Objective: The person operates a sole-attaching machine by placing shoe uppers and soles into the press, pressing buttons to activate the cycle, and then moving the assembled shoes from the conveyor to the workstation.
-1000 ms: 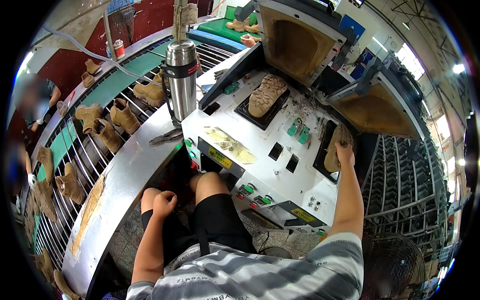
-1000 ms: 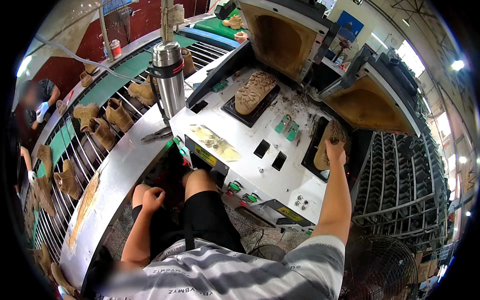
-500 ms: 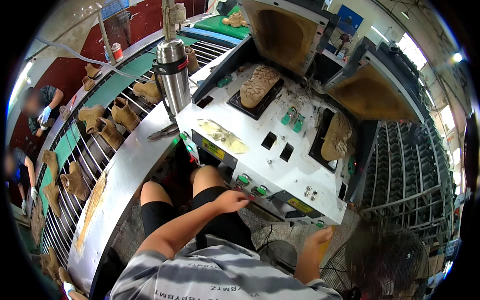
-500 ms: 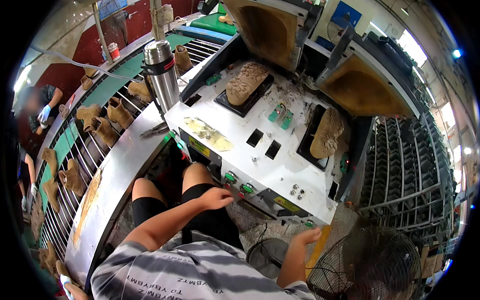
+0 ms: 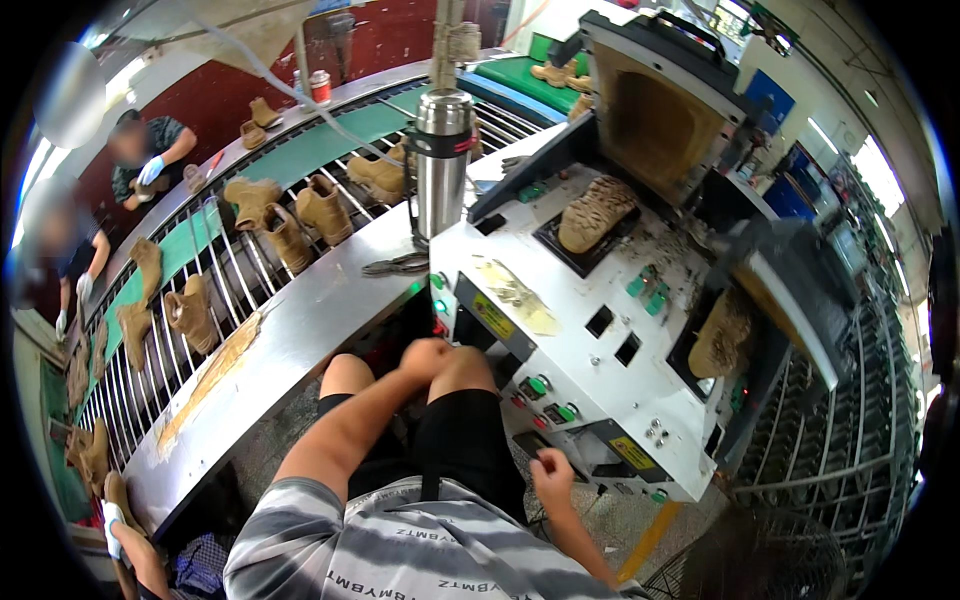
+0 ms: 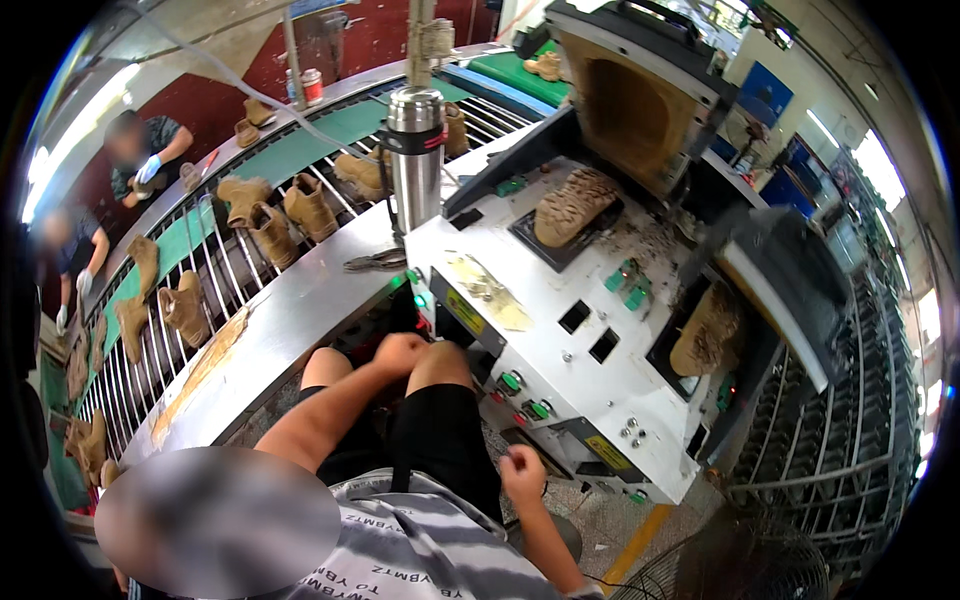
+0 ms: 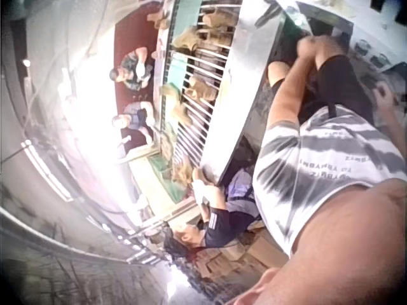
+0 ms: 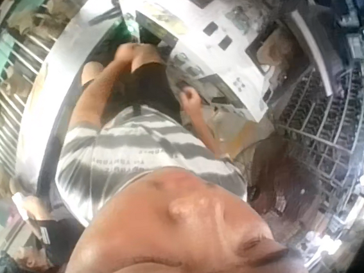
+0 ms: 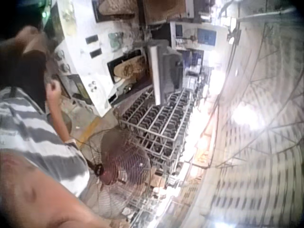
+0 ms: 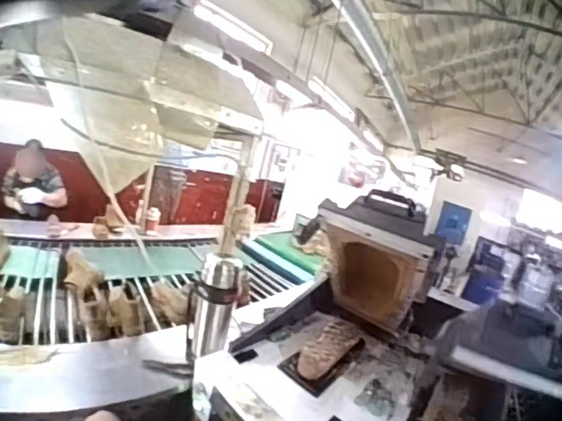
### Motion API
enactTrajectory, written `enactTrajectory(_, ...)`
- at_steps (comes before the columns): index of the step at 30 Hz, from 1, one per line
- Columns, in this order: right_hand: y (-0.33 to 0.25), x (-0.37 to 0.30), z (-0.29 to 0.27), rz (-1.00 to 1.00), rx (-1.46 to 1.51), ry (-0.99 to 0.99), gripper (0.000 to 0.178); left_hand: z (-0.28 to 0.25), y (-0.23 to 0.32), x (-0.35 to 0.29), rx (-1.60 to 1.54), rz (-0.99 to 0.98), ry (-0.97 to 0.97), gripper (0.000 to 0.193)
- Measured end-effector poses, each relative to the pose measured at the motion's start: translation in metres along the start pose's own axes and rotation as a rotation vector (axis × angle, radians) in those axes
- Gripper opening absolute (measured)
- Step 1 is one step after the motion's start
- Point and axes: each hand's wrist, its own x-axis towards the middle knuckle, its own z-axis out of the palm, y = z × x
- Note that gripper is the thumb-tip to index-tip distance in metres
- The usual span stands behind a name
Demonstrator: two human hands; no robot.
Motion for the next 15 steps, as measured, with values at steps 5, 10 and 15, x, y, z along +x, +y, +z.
enactTrajectory(5, -0.108, 0.146, 0.084, -0.464, -0.061, 0.131, 0.026, -0.145, -0.17, -0.015, 0.365, -0.462, 0.507, 0.031)
enactTrajectory(10, -0.149, 0.348, 0.071, -0.435, -0.441, 0.455, 0.073, -0.192, -0.193, -0.068, 0.595, -0.504, 0.599, 0.03)
enactTrajectory(15, -0.199, 0.451, 0.071, 0.257, -0.666, 0.336, 0.102, -0.194, -0.186, -0.071, 0.509, -0.517, 0.658, 0.029)
